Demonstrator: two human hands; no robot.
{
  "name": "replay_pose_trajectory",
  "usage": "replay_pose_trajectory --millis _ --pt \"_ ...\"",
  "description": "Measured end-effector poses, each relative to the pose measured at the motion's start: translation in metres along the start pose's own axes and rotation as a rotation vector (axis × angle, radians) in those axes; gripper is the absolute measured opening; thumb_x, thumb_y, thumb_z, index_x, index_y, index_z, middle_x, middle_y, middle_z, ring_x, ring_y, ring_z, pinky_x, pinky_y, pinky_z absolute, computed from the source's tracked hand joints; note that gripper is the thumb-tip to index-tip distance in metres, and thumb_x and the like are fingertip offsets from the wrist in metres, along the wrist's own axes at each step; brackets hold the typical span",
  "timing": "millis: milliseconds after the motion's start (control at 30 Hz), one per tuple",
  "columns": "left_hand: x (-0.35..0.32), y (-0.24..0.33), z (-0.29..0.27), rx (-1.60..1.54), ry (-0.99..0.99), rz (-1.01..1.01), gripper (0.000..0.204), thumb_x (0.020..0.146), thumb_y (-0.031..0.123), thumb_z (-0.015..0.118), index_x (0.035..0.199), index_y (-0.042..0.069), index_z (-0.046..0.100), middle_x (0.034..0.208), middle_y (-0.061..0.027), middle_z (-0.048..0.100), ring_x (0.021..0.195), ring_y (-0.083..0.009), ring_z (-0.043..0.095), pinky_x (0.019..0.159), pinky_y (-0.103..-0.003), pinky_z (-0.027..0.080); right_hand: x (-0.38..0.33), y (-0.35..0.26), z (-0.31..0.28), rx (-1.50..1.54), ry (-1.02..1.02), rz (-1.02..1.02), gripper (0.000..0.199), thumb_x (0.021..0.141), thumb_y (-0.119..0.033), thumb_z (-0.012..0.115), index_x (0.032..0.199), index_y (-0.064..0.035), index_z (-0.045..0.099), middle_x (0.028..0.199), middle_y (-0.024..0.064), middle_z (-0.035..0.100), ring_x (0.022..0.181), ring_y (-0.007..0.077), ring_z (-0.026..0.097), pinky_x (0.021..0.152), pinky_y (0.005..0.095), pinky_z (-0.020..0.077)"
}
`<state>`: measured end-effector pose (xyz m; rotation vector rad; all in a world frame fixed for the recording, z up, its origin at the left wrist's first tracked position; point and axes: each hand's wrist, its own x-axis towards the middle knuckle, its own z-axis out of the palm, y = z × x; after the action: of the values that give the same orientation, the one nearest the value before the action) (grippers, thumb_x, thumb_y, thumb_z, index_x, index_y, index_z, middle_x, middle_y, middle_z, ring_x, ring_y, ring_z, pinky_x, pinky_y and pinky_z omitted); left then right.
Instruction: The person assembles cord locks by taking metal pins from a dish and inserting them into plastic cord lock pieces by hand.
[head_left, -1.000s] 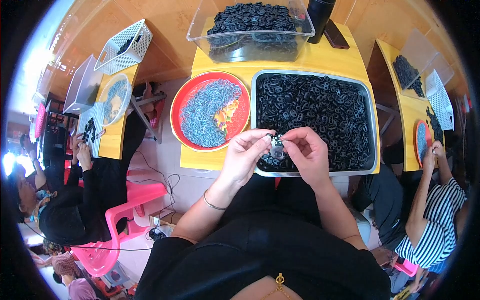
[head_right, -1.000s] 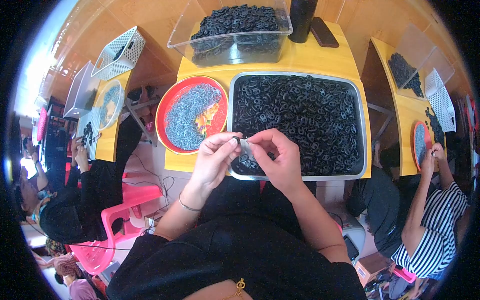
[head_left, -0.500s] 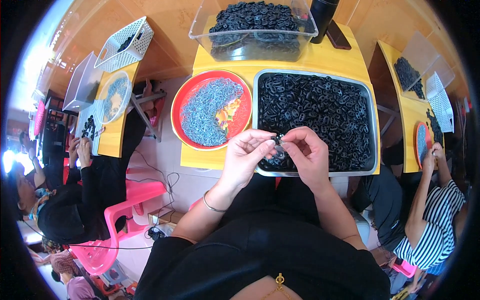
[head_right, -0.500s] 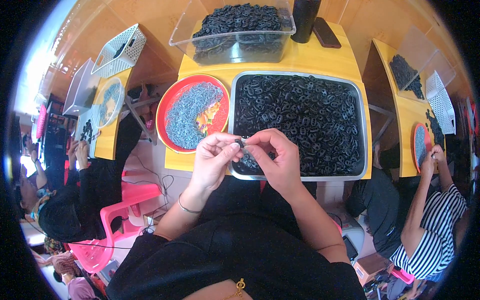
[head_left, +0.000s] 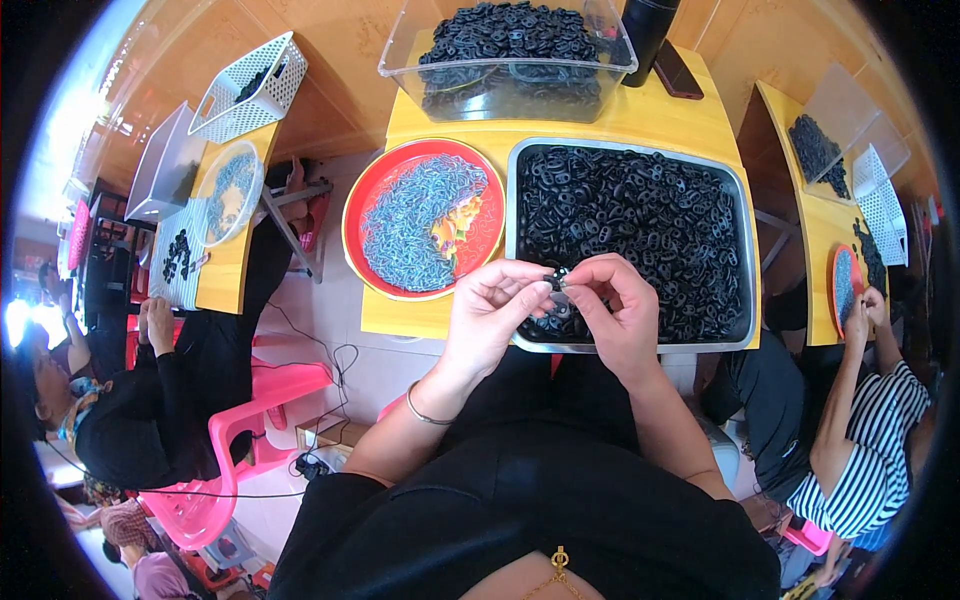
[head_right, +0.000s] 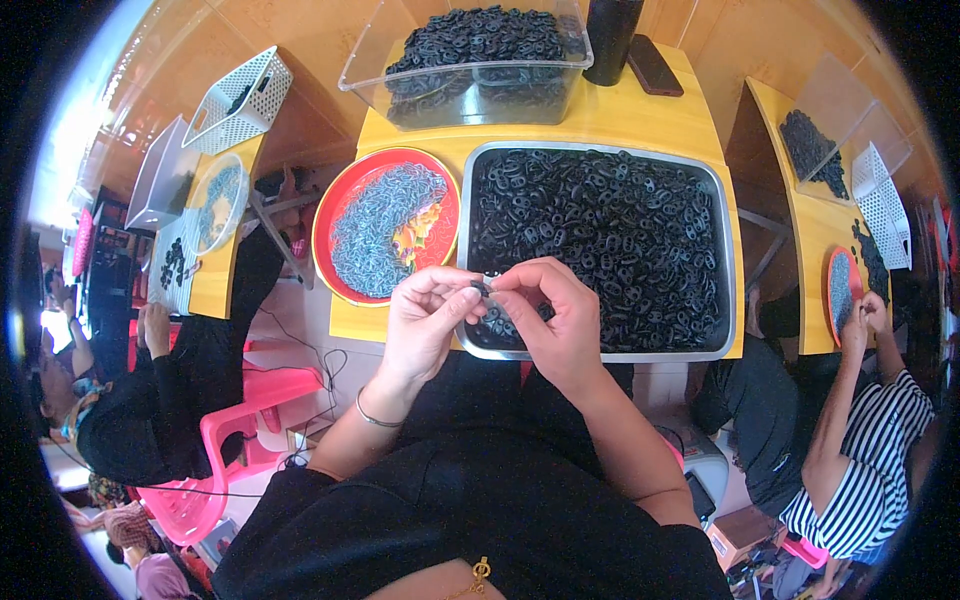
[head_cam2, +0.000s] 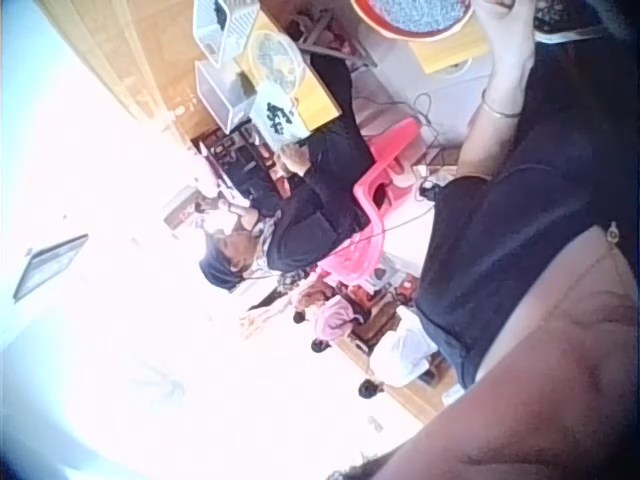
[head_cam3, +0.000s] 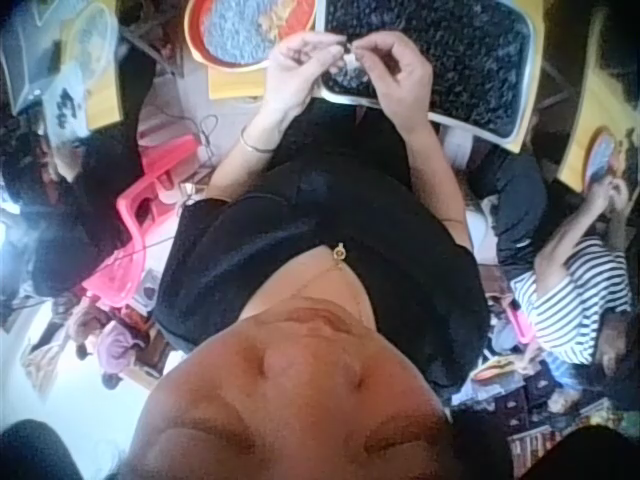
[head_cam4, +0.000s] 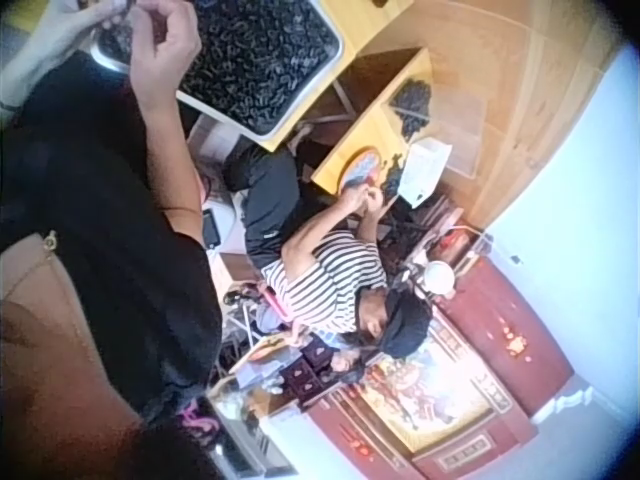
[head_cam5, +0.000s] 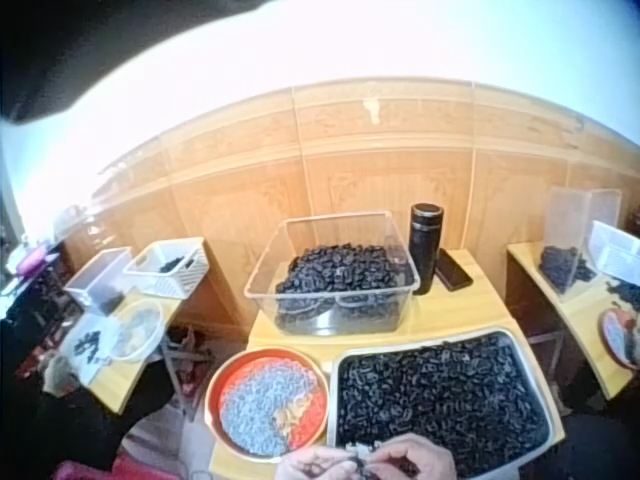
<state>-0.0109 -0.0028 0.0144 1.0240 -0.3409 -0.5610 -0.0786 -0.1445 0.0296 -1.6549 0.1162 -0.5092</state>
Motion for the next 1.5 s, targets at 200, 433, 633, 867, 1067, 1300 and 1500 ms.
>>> replay_pose_trajectory --millis 200,433,633,867,1067,1300,1500 --pt "0.0 0.001 -0.001 0.031 -0.032 -0.008 0.015 0.085 0.001 0.058 0.099 -0.002 0.06 0.082 -0.0063 0.064 0.071 -0.0092 0.061 0.064 -0.02 0.049 0.0 0.0 -0.001 0.039 -0.027 0.034 0.009 0.077 0.001 0.063 0.085 -0.001 0.061 0.082 0.0051 0.059 0.069 0.0087 0.056 0.061 0.0204 0.0445" --pt "-0.001 0.002 0.0 0.04 -0.034 -0.011 0.015 0.085 0.001 0.058 0.099 -0.002 0.06 0.082 -0.0054 0.064 0.071 -0.0086 0.06 0.064 -0.02 0.049 0.001 -0.003 -0.004 0.031 -0.05 0.038 0.007 0.077 0.001 0.063 0.084 -0.0004 0.061 0.082 0.0056 0.059 0.069 0.0091 0.057 0.061 0.021 0.0453" --pt "-0.002 0.002 0.004 0.072 -0.007 0.016 0.014 0.084 0.0 0.059 0.098 -0.001 0.059 0.081 -0.0045 0.063 0.071 -0.0075 0.06 0.064 -0.019 0.048 0.002 -0.004 -0.004 -0.011 -0.048 0.011 0.007 0.077 0.001 0.063 0.084 -0.0003 0.061 0.082 0.0056 0.059 0.069 0.0094 0.057 0.061 0.0211 0.0454" --pt "-0.005 0.002 0.011 0.137 0.045 0.058 0.014 0.083 -0.002 0.059 0.097 -0.001 0.059 0.08 -0.0033 0.063 0.069 -0.0057 0.059 0.061 -0.017 0.047 0.001 -0.005 -0.005 -0.044 -0.033 0.013 0.007 0.076 0.002 0.063 0.083 -0.0002 0.061 0.082 0.0059 0.059 0.069 0.0099 0.057 0.061 0.0212 0.0454" --pt "-0.008 0.0 0.017 0.161 0.104 0.114 0.014 0.083 -0.004 0.059 0.097 -0.002 0.059 0.083 -0.0042 0.063 0.07 -0.0062 0.06 0.063 -0.017 0.048 0.0 0.001 -0.001 -0.028 0.008 -0.018 0.008 0.076 0.003 0.062 0.084 0.0001 0.06 0.083 0.0066 0.059 0.069 0.0103 0.057 0.061 0.0217 0.0459" --pt "-0.006 0.001 0.021 0.349 0.132 0.276 0.013 0.08 -0.008 0.058 0.093 -0.005 0.06 0.084 -0.0076 0.061 0.074 -0.0088 0.062 0.064 -0.019 0.049 0.001 0.001 0.003 -0.07 0.058 -0.073 0.01 0.076 0.004 0.062 0.084 0.0004 0.059 0.083 0.0072 0.058 0.067 0.0105 0.057 0.059 0.0213 0.0457" --pt "-0.004 -0.004 0.012 0.628 0.136 0.387 0.012 0.082 -0.004 0.059 0.093 -0.003 0.06 0.079 -0.0048 0.062 0.071 -0.008 0.061 0.062 -0.018 0.048 0.001 0.001 0.007 -0.158 0.073 -0.077 0.009 0.077 0.005 0.061 0.084 0.0008 0.059 0.082 0.0073 0.058 0.067 0.0102 0.057 0.058 0.0211 0.0456"
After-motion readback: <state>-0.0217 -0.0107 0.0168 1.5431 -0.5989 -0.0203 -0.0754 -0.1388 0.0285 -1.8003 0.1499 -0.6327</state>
